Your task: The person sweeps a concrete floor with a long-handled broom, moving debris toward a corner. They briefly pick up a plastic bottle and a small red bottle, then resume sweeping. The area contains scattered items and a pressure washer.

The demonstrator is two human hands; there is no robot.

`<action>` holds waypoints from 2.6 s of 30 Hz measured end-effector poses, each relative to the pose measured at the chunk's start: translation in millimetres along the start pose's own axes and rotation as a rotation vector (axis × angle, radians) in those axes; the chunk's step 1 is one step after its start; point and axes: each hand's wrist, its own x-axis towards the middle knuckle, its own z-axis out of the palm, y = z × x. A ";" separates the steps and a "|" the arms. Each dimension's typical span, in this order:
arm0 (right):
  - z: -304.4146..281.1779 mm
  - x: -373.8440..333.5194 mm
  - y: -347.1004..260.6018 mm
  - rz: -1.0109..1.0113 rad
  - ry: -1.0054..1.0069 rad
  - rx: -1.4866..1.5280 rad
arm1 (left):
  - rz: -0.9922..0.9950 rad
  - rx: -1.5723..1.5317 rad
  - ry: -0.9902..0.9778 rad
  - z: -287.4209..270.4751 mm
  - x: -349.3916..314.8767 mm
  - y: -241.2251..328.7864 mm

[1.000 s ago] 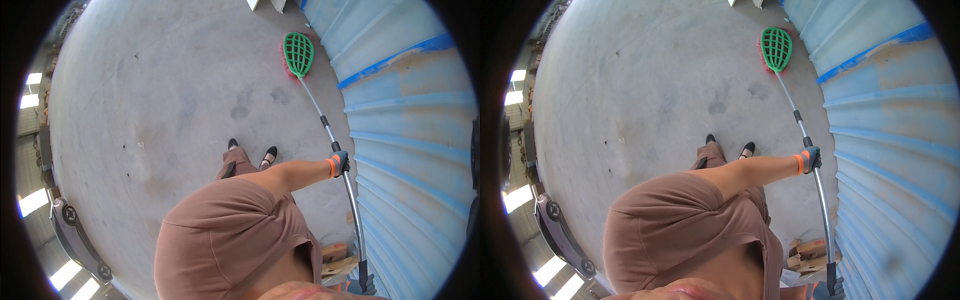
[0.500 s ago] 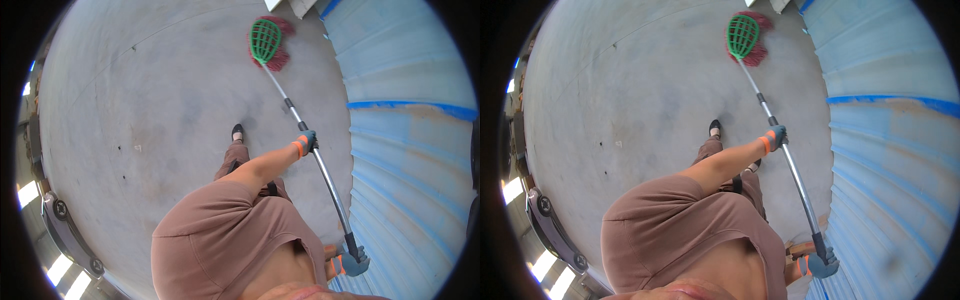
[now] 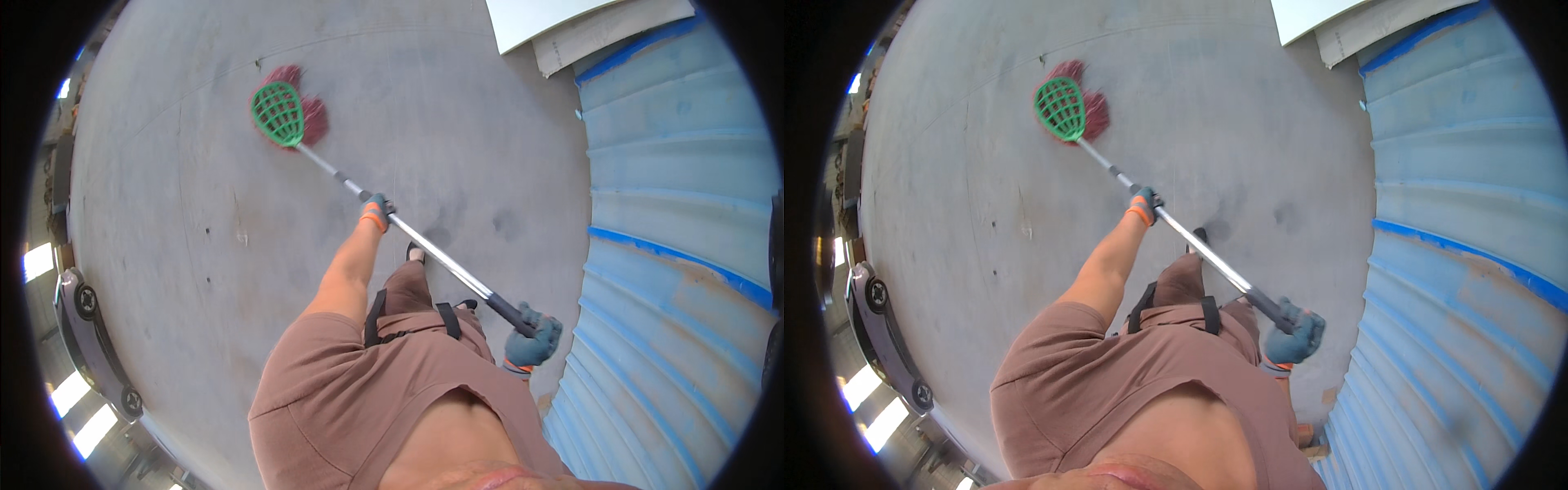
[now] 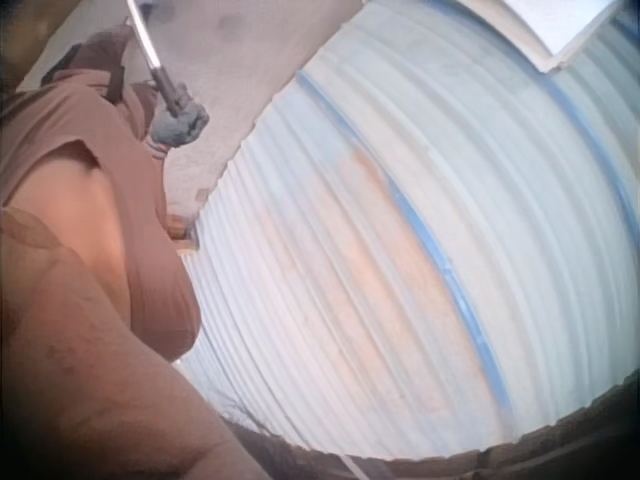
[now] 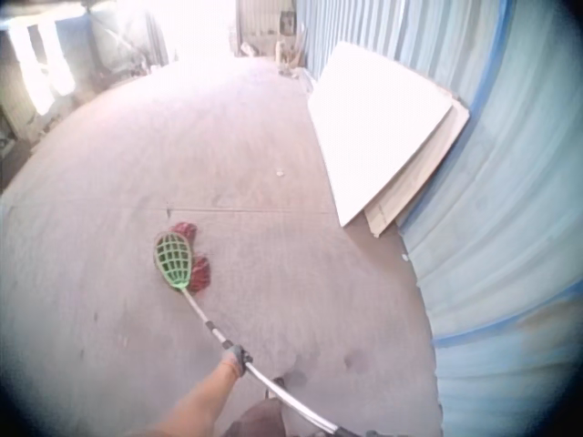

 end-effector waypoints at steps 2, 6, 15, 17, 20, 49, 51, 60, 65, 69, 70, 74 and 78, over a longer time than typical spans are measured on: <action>20.8 3.9 15.5 -0.030 -0.143 -0.170 | -0.020 0.019 0.106 4.5 0.4 39.8; 76.5 14.8 -3.6 0.060 -0.338 -0.092 | -0.153 -0.210 -0.040 -7.2 3.3 102.0; 53.7 143.9 -44.5 -0.159 -0.209 0.107 | -0.190 -0.230 -0.239 188.6 -75.5 65.9; 53.1 175.7 -55.7 -0.204 -0.086 0.077 | -0.212 -0.217 -0.295 243.1 -85.0 52.0; 48.9 220.4 -72.5 -0.305 0.063 0.047 | -0.248 -0.133 -0.313 327.9 -109.0 29.7; 469.6 298.9 -55.3 -0.447 0.326 -0.295 | -0.299 0.142 -0.475 567.9 -35.6 283.7; 519.3 313.8 -36.4 -0.395 0.287 -0.286 | -0.300 0.046 -0.442 553.9 -0.9 327.9; 648.8 310.8 109.9 0.005 -0.163 -0.060 | -0.099 0.041 -0.028 429.2 163.9 515.8; 706.4 316.5 151.1 0.163 -0.305 -0.051 | -0.081 -0.163 0.140 376.2 221.5 607.3; 724.1 345.1 139.4 0.094 -0.378 0.070 | -0.139 -0.310 -0.079 421.8 178.7 630.1; 722.7 358.3 133.4 0.088 -0.380 0.108 | -0.143 -0.331 -0.072 440.5 169.5 629.4; 698.0 422.2 116.0 0.001 -0.312 0.175 | -0.166 -0.386 -0.190 532.4 128.5 609.2; 678.7 478.4 79.5 -0.167 -0.219 0.106 | -0.301 -0.333 -0.321 641.5 94.3 580.6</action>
